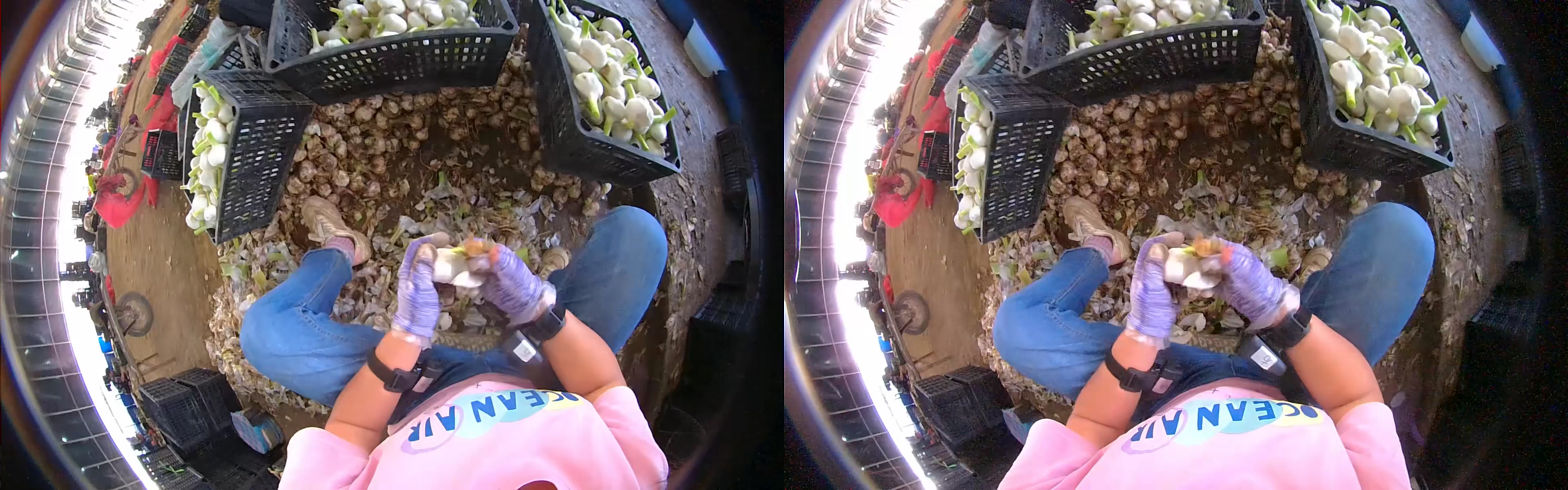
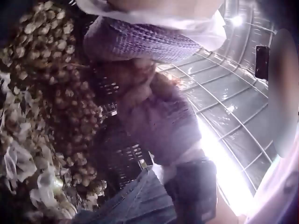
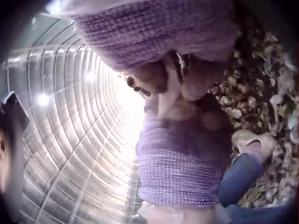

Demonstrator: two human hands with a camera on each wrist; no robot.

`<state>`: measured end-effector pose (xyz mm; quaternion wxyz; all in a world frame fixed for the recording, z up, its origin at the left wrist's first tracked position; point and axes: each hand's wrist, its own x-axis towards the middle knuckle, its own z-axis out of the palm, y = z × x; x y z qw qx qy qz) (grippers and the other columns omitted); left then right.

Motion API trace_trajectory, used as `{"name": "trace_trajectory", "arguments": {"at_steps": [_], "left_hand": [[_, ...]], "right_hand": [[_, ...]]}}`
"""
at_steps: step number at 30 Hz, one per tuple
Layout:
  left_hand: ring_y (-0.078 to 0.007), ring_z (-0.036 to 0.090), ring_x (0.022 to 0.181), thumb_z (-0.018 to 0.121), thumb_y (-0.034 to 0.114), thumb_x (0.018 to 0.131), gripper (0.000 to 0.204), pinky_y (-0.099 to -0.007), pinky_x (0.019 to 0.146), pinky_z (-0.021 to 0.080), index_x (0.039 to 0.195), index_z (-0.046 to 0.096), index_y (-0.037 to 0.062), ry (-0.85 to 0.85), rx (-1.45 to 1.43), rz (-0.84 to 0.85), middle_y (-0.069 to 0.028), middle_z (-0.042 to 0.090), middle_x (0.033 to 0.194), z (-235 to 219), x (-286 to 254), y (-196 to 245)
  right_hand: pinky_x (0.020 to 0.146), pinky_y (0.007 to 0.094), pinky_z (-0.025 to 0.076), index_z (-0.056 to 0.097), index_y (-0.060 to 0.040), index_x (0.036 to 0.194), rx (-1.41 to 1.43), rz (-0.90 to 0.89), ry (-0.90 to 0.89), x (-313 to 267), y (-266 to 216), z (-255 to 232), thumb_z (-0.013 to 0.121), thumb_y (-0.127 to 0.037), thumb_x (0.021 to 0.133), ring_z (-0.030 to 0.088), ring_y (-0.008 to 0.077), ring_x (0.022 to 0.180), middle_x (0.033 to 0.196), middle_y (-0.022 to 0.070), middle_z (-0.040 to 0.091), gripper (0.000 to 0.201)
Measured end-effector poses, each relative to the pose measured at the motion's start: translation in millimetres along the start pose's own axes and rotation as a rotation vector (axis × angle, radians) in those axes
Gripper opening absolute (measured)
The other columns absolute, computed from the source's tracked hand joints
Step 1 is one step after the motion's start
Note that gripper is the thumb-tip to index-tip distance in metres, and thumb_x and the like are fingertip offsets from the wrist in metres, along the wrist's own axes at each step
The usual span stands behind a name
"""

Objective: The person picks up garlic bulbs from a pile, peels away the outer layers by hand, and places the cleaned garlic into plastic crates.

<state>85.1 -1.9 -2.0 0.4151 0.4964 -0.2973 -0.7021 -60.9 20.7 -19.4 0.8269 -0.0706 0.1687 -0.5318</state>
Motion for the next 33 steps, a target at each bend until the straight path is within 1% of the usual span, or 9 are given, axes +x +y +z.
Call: {"name": "trace_trajectory", "arguments": {"at_steps": [13, 15, 17, 18, 22, 27, 29, 30, 33], "left_hand": [[-0.0175, 0.063, 0.078, 0.049, 0.049, 0.089, 0.054, -0.029, 0.051, 0.056, 0.123, 0.048, 0.0067, -0.203, -0.605, -0.31, -0.0124, 0.06, 0.106, -27, 24, -20], [-0.0199, 0.061, 0.093, 0.055, 0.048, 0.086, 0.058, -0.0292, 0.066, 0.056, 0.126, 0.046, 0.0063, -0.293, -0.602, -0.243, -0.0138, 0.056, 0.114, -23, 23, -11], [-0.0214, 0.054, 0.108, 0.063, 0.041, 0.082, 0.063, -0.0293, 0.085, 0.049, 0.13, 0.043, 0.0055, -0.18, 0.025, 0.028, -0.0134, 0.05, 0.124, -21, 17, -5], [-0.0208, 0.048, 0.116, 0.071, 0.033, 0.076, 0.073, -0.0279, 0.095, 0.039, 0.134, 0.039, 0.0039, -0.296, -0.28, -0.037, -0.0116, 0.047, 0.128, -23, 11, -4], [-0.02, 0.048, 0.116, 0.074, 0.031, 0.071, 0.08, -0.0289, 0.091, 0.044, 0.135, 0.036, 0.003, -0.165, 0.134, 0.094, -0.0102, 0.047, 0.129, -35, 8, -1], [-0.0172, 0.05, 0.11, 0.075, 0.028, 0.073, 0.075, -0.0264, 0.086, 0.047, 0.134, 0.038, 0.0036, -0.311, -0.121, -0.066, -0.0081, 0.049, 0.124, -37, 1, 6], [-0.0157, 0.048, 0.111, 0.077, 0.026, 0.072, 0.076, -0.025, 0.088, 0.045, 0.134, 0.038, 0.0047, -0.29, -0.022, -0.066, -0.0064, 0.049, 0.122, -39, -2, 7], [-0.0164, 0.051, 0.107, 0.077, 0.027, 0.071, 0.078, -0.0259, 0.082, 0.048, 0.134, 0.037, 0.0039, -0.283, -0.02, -0.04, -0.008, 0.05, 0.122, -40, -4, 10], [-0.0174, 0.052, 0.106, 0.079, 0.029, 0.069, 0.081, -0.0271, 0.081, 0.049, 0.133, 0.037, 0.0029, -0.251, 0.059, 0.09, -0.0094, 0.051, 0.122, -43, -8, 16]], "right_hand": [[0.064, 0.0306, 0.046, 0.054, 0.0027, 0.108, 0.404, -0.036, 0.201, 14, 2, -18, 0.053, -0.017, 0.085, 0.055, 0.0193, 0.076, 0.09, 0.0118, 0.06, 0.03], [0.066, 0.0323, 0.046, 0.056, -0.0006, 0.103, 0.33, -0.008, 0.21, 13, 2, -18, 0.054, -0.021, 0.086, 0.055, 0.0208, 0.08, 0.091, 0.0116, 0.06, 0.026], [0.069, 0.0337, 0.048, 0.056, -0.0027, 0.103, 0.244, -0.072, 0.18, 14, -2, -11, 0.055, -0.025, 0.088, 0.058, 0.022, 0.084, 0.093, 0.0113, 0.06, 0.027], [0.069, 0.0337, 0.048, 0.056, -0.0027, 0.103, 0.241, -0.068, 0.178, 14, -1, -12, 0.055, -0.025, 0.088, 0.058, 0.022, 0.084, 0.093, 0.0113, 0.06, 0.027], [0.074, 0.0378, 0.051, 0.056, -0.0038, 0.103, 0.138, -0.071, 0.208, 13, 4, -19, 0.056, -0.026, 0.088, 0.059, 0.0249, 0.09, 0.096, 0.0115, 0.061, 0.027], [0.073, 0.039, 0.052, 0.056, -0.0049, 0.101, 0.102, -0.027, 0.185, 10, -7, -1, 0.057, -0.023, 0.087, 0.06, 0.025, 0.089, 0.097, 0.0112, 0.062, 0.022], [0.074, 0.0389, 0.052, 0.055, -0.004, 0.101, -1.054, -0.222, 0.234, 12, -11, -7, 0.059, -0.02, 0.086, 0.06, 0.0243, 0.089, 0.096, 0.0106, 0.061, 0.022], [0.076, 0.0355, 0.052, 0.052, -0.0038, 0.102, -0.088, -0.265, 0.261, 17, -11, -6, 0.059, -0.016, 0.086, 0.061, 0.0224, 0.088, 0.096, 0.0105, 0.061, 0.022], [0.088, 0.0257, 0.047, 0.048, -0.0056, 0.12, -0.484, -0.293, 0.393, 16, -28, 12, 0.061, -0.017, 0.085, 0.057, 0.0165, 0.1, 0.109, 0.0119, 0.056, 0.039]]}}
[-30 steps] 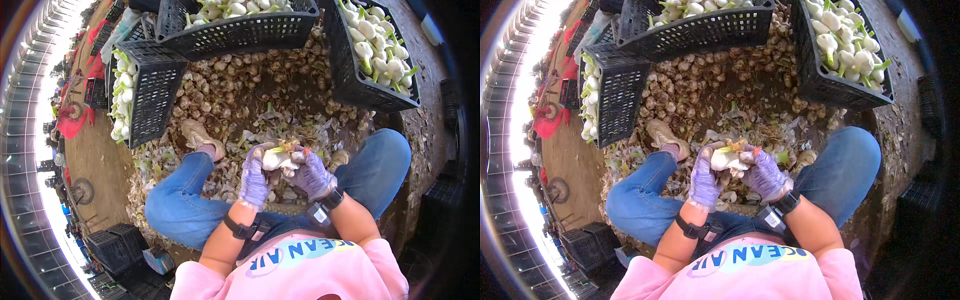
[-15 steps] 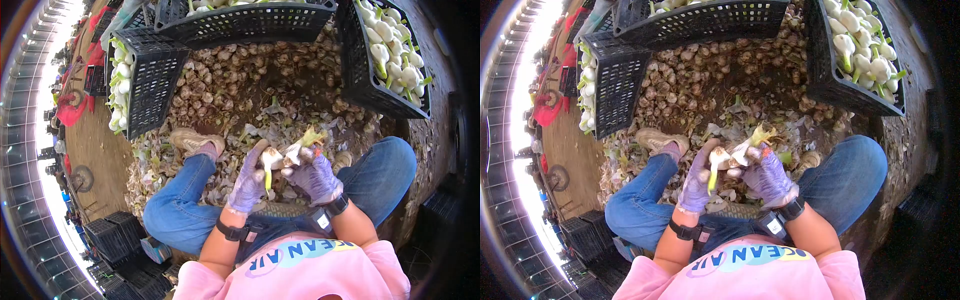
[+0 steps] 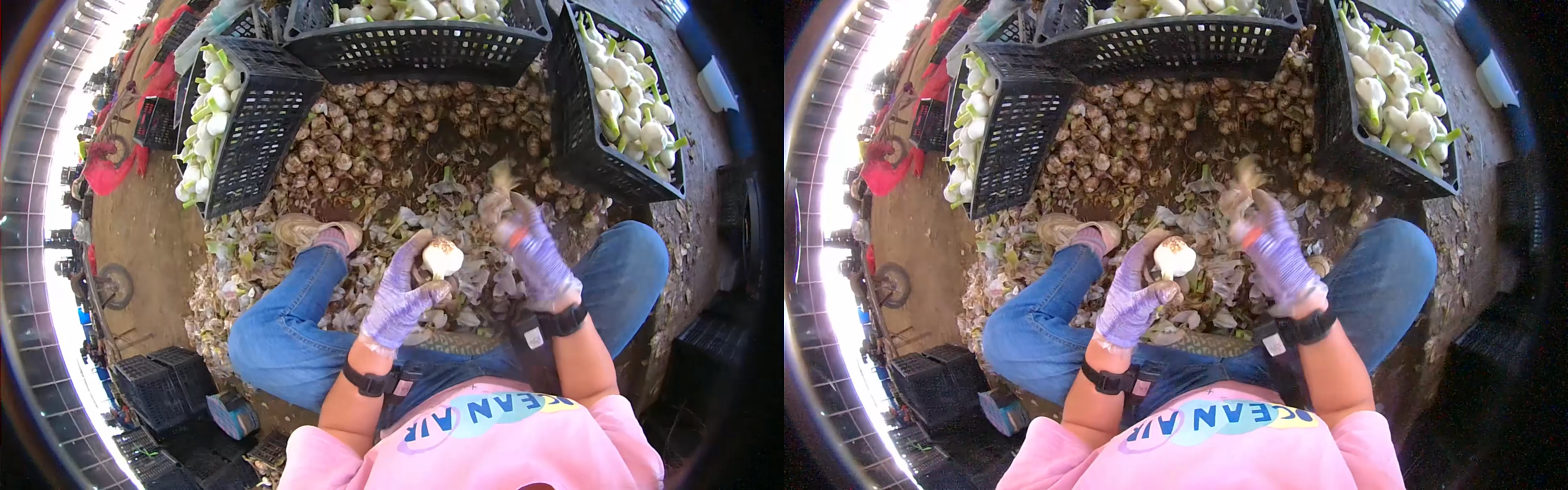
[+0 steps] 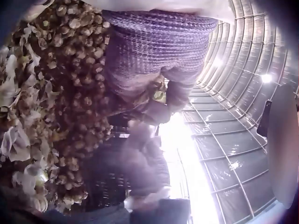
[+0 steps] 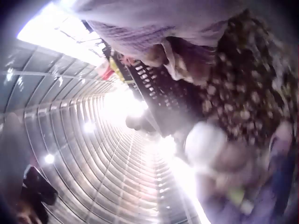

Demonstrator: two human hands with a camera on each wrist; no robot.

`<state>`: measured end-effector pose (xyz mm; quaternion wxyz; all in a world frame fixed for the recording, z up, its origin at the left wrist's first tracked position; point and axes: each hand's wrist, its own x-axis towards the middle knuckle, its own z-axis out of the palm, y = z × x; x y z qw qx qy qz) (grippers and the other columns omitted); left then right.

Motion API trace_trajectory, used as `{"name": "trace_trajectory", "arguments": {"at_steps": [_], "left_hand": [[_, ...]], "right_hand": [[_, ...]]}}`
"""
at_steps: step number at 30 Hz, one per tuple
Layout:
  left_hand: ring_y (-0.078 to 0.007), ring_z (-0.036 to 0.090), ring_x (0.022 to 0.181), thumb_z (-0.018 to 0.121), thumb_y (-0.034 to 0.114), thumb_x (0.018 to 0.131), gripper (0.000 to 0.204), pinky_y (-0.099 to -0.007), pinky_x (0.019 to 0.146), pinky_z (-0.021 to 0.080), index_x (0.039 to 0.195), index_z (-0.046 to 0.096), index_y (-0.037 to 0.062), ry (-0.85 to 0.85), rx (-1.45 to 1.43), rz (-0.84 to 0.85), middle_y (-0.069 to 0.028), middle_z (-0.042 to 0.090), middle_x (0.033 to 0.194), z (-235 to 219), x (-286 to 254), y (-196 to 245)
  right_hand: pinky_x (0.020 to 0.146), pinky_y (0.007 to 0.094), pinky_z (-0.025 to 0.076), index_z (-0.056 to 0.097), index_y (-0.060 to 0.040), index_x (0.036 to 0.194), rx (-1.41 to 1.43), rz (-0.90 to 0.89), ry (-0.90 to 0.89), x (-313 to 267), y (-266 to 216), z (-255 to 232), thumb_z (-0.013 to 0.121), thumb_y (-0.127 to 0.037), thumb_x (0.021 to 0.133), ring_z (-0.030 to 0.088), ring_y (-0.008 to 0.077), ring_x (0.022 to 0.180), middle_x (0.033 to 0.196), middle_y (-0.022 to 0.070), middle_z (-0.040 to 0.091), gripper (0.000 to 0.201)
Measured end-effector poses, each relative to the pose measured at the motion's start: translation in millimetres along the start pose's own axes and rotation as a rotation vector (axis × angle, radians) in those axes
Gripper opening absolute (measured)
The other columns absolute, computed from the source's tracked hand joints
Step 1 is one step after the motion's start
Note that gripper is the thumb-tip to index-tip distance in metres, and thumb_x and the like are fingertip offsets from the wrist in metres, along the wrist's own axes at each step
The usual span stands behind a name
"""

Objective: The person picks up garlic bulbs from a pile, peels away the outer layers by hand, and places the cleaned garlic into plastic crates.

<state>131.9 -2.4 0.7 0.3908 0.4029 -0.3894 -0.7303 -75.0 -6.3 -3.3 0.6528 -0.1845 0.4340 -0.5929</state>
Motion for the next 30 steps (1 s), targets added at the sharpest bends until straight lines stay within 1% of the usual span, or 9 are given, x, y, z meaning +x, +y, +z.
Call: {"name": "trace_trajectory", "arguments": {"at_steps": [3, 4, 6, 10, 13, 22, 24, 28, 30], "left_hand": [[-0.0173, 0.047, 0.111, 0.079, 0.025, 0.069, 0.079, -0.031, 0.095, 0.041, 0.132, 0.038, 0.0025, 0.031, 0.286, 0.098, -0.0082, 0.049, 0.122, -3, -6, 12], [-0.0173, 0.047, 0.111, 0.079, 0.025, 0.069, 0.079, -0.031, 0.095, 0.041, 0.132, 0.038, 0.0025, 0.03, 0.278, 0.106, -0.0082, 0.049, 0.122, 0, -8, 15], [-0.0172, 0.048, 0.11, 0.079, 0.023, 0.069, 0.078, -0.0297, 0.091, 0.044, 0.132, 0.038, 0.0022, 0.006, 0.121, 0.022, -0.0096, 0.049, 0.122, 3, -13, 18], [-0.0167, 0.049, 0.108, 0.079, 0.021, 0.069, 0.078, -0.0278, 0.086, 0.047, 0.132, 0.037, 0.001, -0.058, 0.146, 0.042, -0.0105, 0.049, 0.121, 0, -16, 12], [-0.016, 0.051, 0.104, 0.079, 0.021, 0.07, 0.075, -0.0275, 0.085, 0.047, 0.13, 0.038, -0.0006, -0.052, 0.01, -0.072, -0.0106, 0.049, 0.119, 1, -20, 15], [-0.0112, 0.058, 0.077, 0.076, 0.018, 0.072, 0.07, -0.0219, 0.061, 0.05, 0.13, 0.041, -0.0008, -0.03, -0.081, -0.116, -0.0085, 0.056, 0.11, 1, -29, 16], [-0.0112, 0.058, 0.077, 0.075, 0.018, 0.072, 0.07, -0.0216, 0.061, 0.049, 0.13, 0.041, -0.0002, -0.052, -0.079, -0.098, -0.0089, 0.055, 0.112, 2, -31, 23], [-0.0106, 0.057, 0.076, 0.074, 0.018, 0.073, 0.07, -0.0206, 0.061, 0.049, 0.132, 0.04, 0.0019, -0.03, -0.094, -0.028, -0.0091, 0.055, 0.115, 4, -33, 35], [-0.0094, 0.057, 0.074, 0.073, 0.021, 0.074, 0.069, -0.0195, 0.06, 0.048, 0.132, 0.041, 0.0019, -0.026, -0.091, -0.036, -0.0081, 0.054, 0.115, 3, -32, 33]], "right_hand": [[0.099, 0.0333, 0.039, 0.042, -0.0052, 0.132, -0.793, -0.33, -0.34, -22, -7, 11, 0.069, -0.014, 0.079, 0.045, 0.0206, 0.12, 0.125, 0.0125, 0.05, 0.059], [0.099, 0.0389, 0.038, 0.051, -0.0049, 0.124, -0.731, -0.337, -0.29, -31, 0, 16, 0.069, -0.012, 0.077, 0.047, 0.0282, 0.117, 0.126, 0.0149, 0.05, 0.051], [0.092, 0.0396, 0.044, 0.057, -0.0043, 0.116, -1.178, -0.619, -0.273, -37, -1, 28, 0.069, -0.01, 0.074, 0.052, 0.0351, 0.11, 0.121, 0.0183, 0.053, 0.045], [0.085, 0.0393, 0.047, 0.061, -0.0039, 0.11, -1.344, -0.82, -0.277, -39, 5, 34, 0.069, -0.008, 0.071, 0.056, 0.0371, 0.101, 0.112, 0.0196, 0.058, 0.04], [0.08, 0.0349, 0.051, 0.062, -0.0022, 0.106, -1.185, -0.578, -0.249, -44, 20, 32, 0.066, -0.003, 0.072, 0.061, 0.0332, 0.092, 0.105, 0.0185, 0.061, 0.035], [0.067, 0.032, 0.052, 0.06, -0.0007, 0.096, -1.025, -0.448, -0.154, -37, 24, 32, 0.061, -0.003, 0.078, 0.062, 0.0265, 0.073, 0.088, 0.0148, 0.063, 0.018], [0.06, 0.0263, 0.05, 0.059, -0.0005, 0.097, -0.4, 0.035, -0.025, -31, 15, 36, 0.053, -0.01, 0.087, 0.058, 0.0148, 0.067, 0.082, 0.007, 0.061, 0.014], [0.075, 0.0301, 0.051, 0.054, -0.0037, 0.103, 0.037, 0.149, -0.149, -32, 2, 28, 0.055, -0.019, 0.089, 0.06, 0.0182, 0.086, 0.098, 0.0092, 0.061, 0.021], [0.08, 0.03, 0.049, 0.052, -0.004, 0.105, -0.151, 0.142, -0.133, -41, 2, 42, 0.059, -0.02, 0.087, 0.058, 0.0171, 0.091, 0.097, 0.0072, 0.059, 0.026]]}}
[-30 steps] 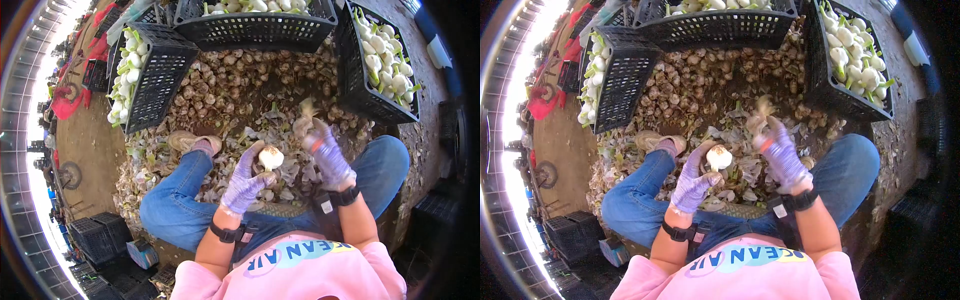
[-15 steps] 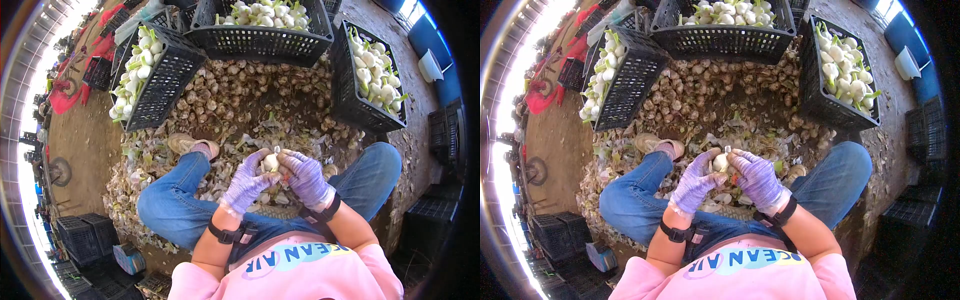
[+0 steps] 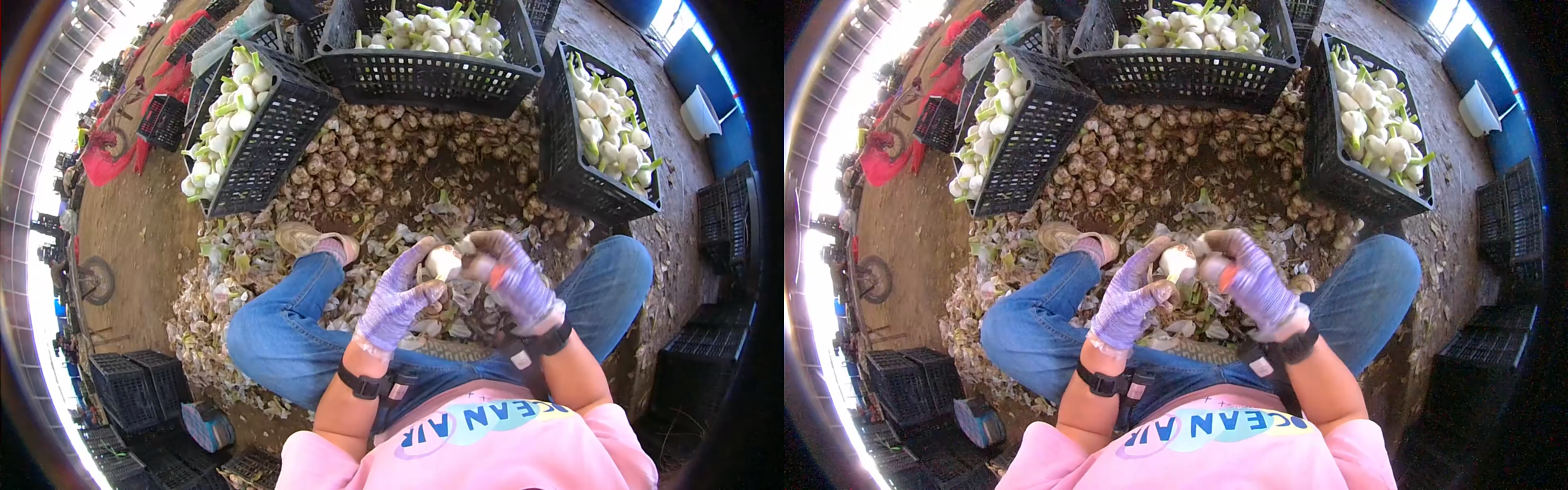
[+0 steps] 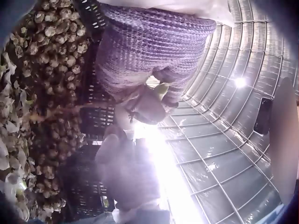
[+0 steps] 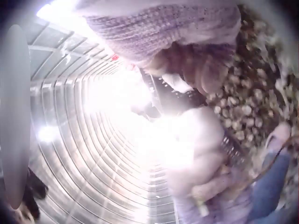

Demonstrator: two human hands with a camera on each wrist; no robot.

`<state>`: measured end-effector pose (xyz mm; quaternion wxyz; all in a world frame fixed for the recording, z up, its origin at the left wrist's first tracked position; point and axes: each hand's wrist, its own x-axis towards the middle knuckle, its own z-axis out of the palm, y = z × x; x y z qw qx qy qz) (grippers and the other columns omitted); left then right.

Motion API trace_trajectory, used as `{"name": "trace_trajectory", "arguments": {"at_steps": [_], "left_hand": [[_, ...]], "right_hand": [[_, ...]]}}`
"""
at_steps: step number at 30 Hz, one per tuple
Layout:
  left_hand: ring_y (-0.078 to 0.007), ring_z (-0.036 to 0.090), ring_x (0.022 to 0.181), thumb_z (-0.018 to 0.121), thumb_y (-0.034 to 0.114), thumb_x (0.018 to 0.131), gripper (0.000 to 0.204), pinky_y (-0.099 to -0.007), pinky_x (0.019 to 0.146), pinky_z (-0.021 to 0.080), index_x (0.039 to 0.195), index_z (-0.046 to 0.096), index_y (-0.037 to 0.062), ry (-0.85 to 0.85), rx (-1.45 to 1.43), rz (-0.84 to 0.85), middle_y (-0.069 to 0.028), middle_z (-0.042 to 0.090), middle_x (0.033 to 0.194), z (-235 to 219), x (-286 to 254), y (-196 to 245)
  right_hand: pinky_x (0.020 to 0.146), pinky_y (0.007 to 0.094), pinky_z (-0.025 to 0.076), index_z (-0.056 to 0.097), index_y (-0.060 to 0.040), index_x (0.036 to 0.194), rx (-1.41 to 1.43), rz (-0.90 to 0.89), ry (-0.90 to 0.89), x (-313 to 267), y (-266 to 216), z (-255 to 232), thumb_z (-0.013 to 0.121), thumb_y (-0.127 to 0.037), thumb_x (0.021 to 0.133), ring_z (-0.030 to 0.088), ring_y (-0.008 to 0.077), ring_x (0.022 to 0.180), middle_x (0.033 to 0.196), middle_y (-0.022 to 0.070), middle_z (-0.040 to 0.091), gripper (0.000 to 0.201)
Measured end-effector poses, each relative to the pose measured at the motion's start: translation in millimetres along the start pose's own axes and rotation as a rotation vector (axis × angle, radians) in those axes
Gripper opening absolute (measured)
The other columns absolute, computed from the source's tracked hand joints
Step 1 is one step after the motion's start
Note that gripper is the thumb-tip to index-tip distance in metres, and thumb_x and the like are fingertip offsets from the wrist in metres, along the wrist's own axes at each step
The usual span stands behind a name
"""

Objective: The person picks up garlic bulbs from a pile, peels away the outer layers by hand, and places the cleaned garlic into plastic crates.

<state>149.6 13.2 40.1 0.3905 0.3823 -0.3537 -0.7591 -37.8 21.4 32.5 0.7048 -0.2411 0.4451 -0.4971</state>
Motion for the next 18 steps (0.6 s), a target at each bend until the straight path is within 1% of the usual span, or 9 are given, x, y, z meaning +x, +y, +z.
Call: {"name": "trace_trajectory", "arguments": {"at_steps": [2, 8, 9, 10, 12, 13, 16, 17, 18], "left_hand": [[-0.0085, 0.057, 0.073, 0.07, 0.028, 0.077, 0.068, -0.0191, 0.059, 0.048, 0.132, 0.041, 0.0012, -0.004, 0.049, -0.034, -0.0068, 0.056, 0.111, 1, 1, -1], [-0.0076, 0.055, 0.078, 0.063, 0.036, 0.084, 0.061, -0.0225, 0.064, 0.048, 0.132, 0.043, 0.0057, -0.104, -0.233, -0.079, -0.0034, 0.059, 0.102, -13, 7, -12], [-0.0116, 0.056, 0.088, 0.067, 0.025, 0.082, 0.058, -0.0254, 0.073, 0.049, 0.132, 0.043, 0.0059, -0.044, -0.08, -0.033, -0.0046, 0.056, 0.109, -18, 8, -18], [-0.0116, 0.056, 0.088, 0.067, 0.025, 0.082, 0.058, -0.0254, 0.073, 0.049, 0.132, 0.043, 0.0059, -0.045, -0.08, -0.033, -0.0046, 0.056, 0.109, -15, 9, -22], [-0.0162, 0.054, 0.103, 0.069, 0.02, 0.08, 0.058, -0.0303, 0.088, 0.046, 0.13, 0.044, 0.0062, -0.021, 0.387, 0.31, -0.0053, 0.054, 0.116, -5, 10, -30], [-0.0177, 0.051, 0.108, 0.072, 0.009, 0.076, 0.061, -0.0309, 0.094, 0.043, 0.13, 0.043, 0.006, 0.017, 0.633, 0.38, -0.0055, 0.051, 0.12, -8, 14, -30], [-0.018, 0.051, 0.109, 0.072, 0.011, 0.076, 0.061, -0.0306, 0.094, 0.043, 0.13, 0.042, 0.0061, 0.079, 0.408, 0.277, -0.0065, 0.051, 0.12, -7, 14, -35], [-0.0182, 0.052, 0.109, 0.073, 0.007, 0.074, 0.062, -0.0307, 0.093, 0.044, 0.128, 0.042, 0.0058, 0.064, 0.213, 0.264, -0.0086, 0.052, 0.12, -4, 12, -33], [-0.0182, 0.052, 0.109, 0.073, 0.007, 0.074, 0.062, -0.0307, 0.093, 0.044, 0.128, 0.042, 0.0058, 0.06, 0.213, 0.262, -0.0086, 0.052, 0.12, -3, 11, -33]], "right_hand": [[0.078, 0.0267, 0.048, 0.051, -0.0011, 0.106, -0.357, -0.199, -0.081, -9, 7, 6, 0.067, -0.017, 0.082, 0.057, 0.013, 0.085, 0.1, 0.0079, 0.058, 0.033], [0.073, 0.0254, 0.047, 0.05, -0.0041, 0.106, -0.307, -0.121, 0.044, -5, 16, 8, 0.064, -0.018, 0.084, 0.057, 0.0115, 0.083, 0.096, 0.0055, 0.058, 0.029], [0.07, 0.0247, 0.05, 0.051, -0.003, 0.103, -0.08, -0.038, 0.07, -6, 13, 12, 0.061, -0.014, 0.086, 0.058, 0.0116, 0.082, 0.095, 0.0058, 0.057, 0.023], [0.067, 0.024, 0.052, 0.051, -0.0019, 0.099, 0.148, 0.045, 0.095, -6, 11, 14, 0.058, -0.011, 0.087, 0.058, 0.0118, 0.081, 0.094, 0.0061, 0.057, 0.016], [0.068, 0.026, 0.054, 0.052, -0.0025, 0.099, 0.126, 0.072, 0.117, -6, 17, 13, 0.055, -0.011, 0.089, 0.061, 0.0146, 0.081, 0.094, 0.0071, 0.058, 0.014], [0.067, 0.0252, 0.053, 0.051, -0.0025, 0.102, 0.089, 0.086, 0.074, -5, 26, 8, 0.055, -0.012, 0.089, 0.061, 0.0144, 0.081, 0.095, 0.0073, 0.058, 0.016], [0.071, 0.0246, 0.051, 0.051, -0.0018, 0.106, 0.014, 0.116, 0.035, -5, 31, 3, 0.058, -0.012, 0.087, 0.059, 0.0132, 0.085, 0.098, 0.0073, 0.058, 0.022], [0.074, 0.0247, 0.05, 0.052, -0.0012, 0.105, -0.141, -0.052, 0.047, -5, 30, 5, 0.061, -0.012, 0.086, 0.058, 0.0126, 0.087, 0.097, 0.0072, 0.058, 0.024], [0.076, 0.0248, 0.048, 0.053, -0.0006, 0.105, -0.297, -0.221, 0.061, -5, 28, 7, 0.064, -0.012, 0.084, 0.056, 0.0121, 0.088, 0.096, 0.0071, 0.059, 0.026]]}}
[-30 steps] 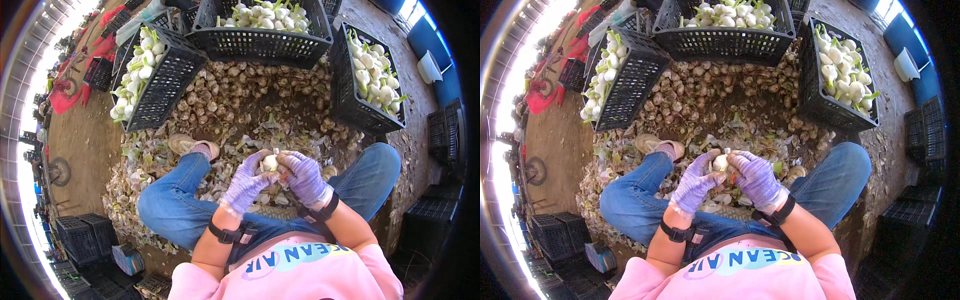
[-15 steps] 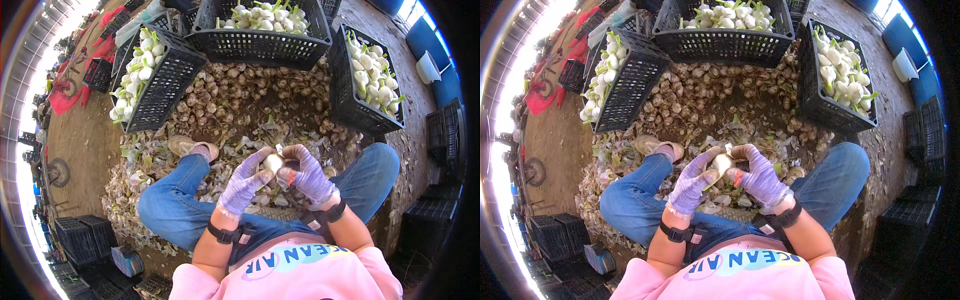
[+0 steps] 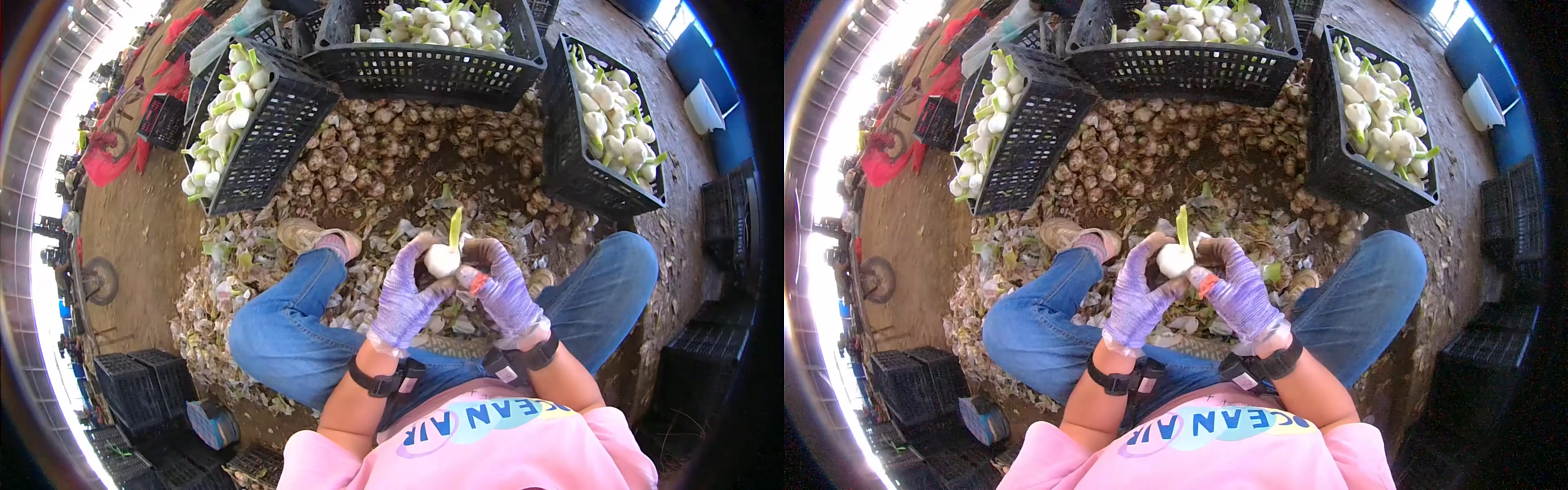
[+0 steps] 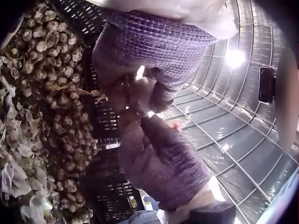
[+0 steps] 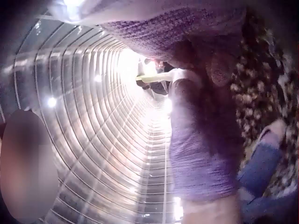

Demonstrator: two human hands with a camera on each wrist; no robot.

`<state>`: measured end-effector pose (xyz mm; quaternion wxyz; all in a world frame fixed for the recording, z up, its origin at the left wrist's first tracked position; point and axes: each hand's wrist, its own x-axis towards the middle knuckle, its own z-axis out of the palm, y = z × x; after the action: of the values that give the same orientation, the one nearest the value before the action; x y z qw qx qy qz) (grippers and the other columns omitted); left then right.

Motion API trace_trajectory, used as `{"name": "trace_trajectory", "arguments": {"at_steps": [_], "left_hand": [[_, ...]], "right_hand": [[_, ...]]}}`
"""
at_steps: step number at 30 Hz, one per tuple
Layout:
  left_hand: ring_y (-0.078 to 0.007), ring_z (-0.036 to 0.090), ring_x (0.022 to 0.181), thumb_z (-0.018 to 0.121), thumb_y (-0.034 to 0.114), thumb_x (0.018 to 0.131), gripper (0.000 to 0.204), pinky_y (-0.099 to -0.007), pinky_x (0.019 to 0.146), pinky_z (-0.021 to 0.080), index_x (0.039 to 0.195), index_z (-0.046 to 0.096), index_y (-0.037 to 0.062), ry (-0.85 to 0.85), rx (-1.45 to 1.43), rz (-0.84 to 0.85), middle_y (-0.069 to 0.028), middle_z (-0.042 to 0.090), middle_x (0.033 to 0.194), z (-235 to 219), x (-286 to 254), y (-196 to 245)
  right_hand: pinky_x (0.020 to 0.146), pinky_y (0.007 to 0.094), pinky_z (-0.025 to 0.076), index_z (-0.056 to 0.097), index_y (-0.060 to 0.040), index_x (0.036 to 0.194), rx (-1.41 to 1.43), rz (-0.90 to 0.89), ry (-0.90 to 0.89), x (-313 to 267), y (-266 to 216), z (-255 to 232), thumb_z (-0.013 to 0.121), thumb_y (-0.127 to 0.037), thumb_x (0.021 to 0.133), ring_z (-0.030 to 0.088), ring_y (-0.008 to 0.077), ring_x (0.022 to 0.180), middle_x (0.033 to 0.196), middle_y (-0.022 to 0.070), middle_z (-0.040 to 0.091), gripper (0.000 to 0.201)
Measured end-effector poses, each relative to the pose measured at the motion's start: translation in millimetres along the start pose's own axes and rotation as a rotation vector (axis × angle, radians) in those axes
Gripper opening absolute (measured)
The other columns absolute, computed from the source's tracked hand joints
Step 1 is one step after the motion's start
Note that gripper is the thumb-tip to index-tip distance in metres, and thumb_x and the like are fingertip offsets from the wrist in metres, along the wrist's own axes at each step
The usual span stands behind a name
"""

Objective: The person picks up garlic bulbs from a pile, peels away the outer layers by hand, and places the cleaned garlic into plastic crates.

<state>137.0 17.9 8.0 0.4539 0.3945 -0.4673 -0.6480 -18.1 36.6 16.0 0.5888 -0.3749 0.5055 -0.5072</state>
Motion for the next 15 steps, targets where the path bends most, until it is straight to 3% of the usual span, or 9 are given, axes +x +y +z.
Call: {"name": "trace_trajectory", "arguments": {"at_steps": [3, 6, 7, 8, 9, 12, 14, 15], "left_hand": [[-0.0185, 0.054, 0.108, 0.073, -0.003, 0.071, 0.06, -0.03, 0.09, 0.047, 0.123, 0.045, 0.0043, -0.02, 0.26, 0.101, -0.01, 0.052, 0.121, 0, -2, 3], [-0.0203, 0.054, 0.109, 0.072, -0.002, 0.07, 0.059, -0.0313, 0.091, 0.046, 0.123, 0.045, 0.0052, -0.05, 0.386, 0.105, -0.0101, 0.052, 0.122, -2, -3, 9], [-0.0203, 0.054, 0.109, 0.072, -0.002, 0.07, 0.059, -0.0313, 0.091, 0.046, 0.123, 0.045, 0.0052, -0.049, 0.387, 0.106, -0.0101, 0.052, 0.122, -3, -4, 11], [-0.0212, 0.054, 0.109, 0.071, 0.002, 0.07, 0.062, -0.0317, 0.091, 0.046, 0.126, 0.044, 0.0061, -0.044, -0.026, -0.029, -0.01, 0.053, 0.122, -4, -4, 13], [-0.0221, 0.054, 0.11, 0.071, 0.006, 0.069, 0.065, -0.0321, 0.091, 0.046, 0.128, 0.043, 0.007, -0.04, -0.44, -0.162, -0.0099, 0.053, 0.122, -4, -4, 15], [-0.0226, 0.054, 0.11, 0.072, 0.016, 0.07, 0.072, -0.0319, 0.09, 0.045, 0.133, 0.04, 0.0071, -0.025, -0.489, -0.22, -0.0095, 0.053, 0.122, -5, -1, 13], [-0.0216, 0.054, 0.109, 0.07, 0.021, 0.075, 0.069, -0.0314, 0.088, 0.046, 0.134, 0.039, 0.0043, -0.057, -0.424, -0.164, -0.0098, 0.052, 0.122, -6, 3, 8], [-0.0218, 0.054, 0.107, 0.069, 0.024, 0.077, 0.065, -0.0322, 0.089, 0.046, 0.132, 0.04, 0.0033, -0.047, -0.394, -0.185, -0.01, 0.054, 0.12, -7, 1, 10]], "right_hand": [[0.079, 0.0253, 0.046, 0.054, -0.0004, 0.106, 0.042, 0.113, -0.063, 3, -9, -7, 0.068, -0.014, 0.081, 0.055, 0.0115, 0.089, 0.096, 0.0055, 0.059, 0.032], [0.076, 0.0237, 0.047, 0.054, -0.0013, 0.107, 0.067, 0.235, -0.118, 2, -23, -7, 0.068, -0.014, 0.081, 0.055, 0.0103, 0.087, 0.097, 0.0044, 0.059, 0.032], [0.075, 0.0226, 0.047, 0.054, -0.0015, 0.107, 0.272, 0.276, -0.073, 1, -28, 0, 0.067, -0.012, 0.082, 0.055, 0.0095, 0.087, 0.097, 0.0045, 0.059, 0.03], [0.073, 0.0215, 0.046, 0.054, -0.0018, 0.107, 0.477, 0.314, -0.028, 1, -30, 3, 0.065, -0.011, 0.082, 0.055, 0.0087, 0.086, 0.097, 0.0045, 0.059, 0.028], [0.073, 0.0215, 0.046, 0.054, -0.0018, 0.107, 0.476, 0.31, -0.03, 1, -30, 2, 0.065, -0.011, 0.082, 0.055, 0.0087, 0.086, 0.097, 0.0045, 0.059, 0.028], [0.071, 0.0207, 0.046, 0.054, -0.0029, 0.105, 0.643, 0.295, -0.104, 1, -18, 0, 0.062, -0.007, 0.084, 0.054, 0.0074, 0.084, 0.096, 0.0031, 0.058, 0.023], [0.07, 0.0216, 0.046, 0.054, -0.0034, 0.101, 0.351, 0.047, 0.077, -1, -10, 3, 0.06, -0.006, 0.085, 0.053, 0.0075, 0.081, 0.091, 0.0012, 0.057, 0.018], [0.069, 0.0216, 0.045, 0.054, -0.0041, 0.099, 0.127, -0.119, 0.04, -1, -8, 3, 0.061, -0.007, 0.085, 0.053, 0.0075, 0.078, 0.086, 0.0, 0.055, 0.016]]}}
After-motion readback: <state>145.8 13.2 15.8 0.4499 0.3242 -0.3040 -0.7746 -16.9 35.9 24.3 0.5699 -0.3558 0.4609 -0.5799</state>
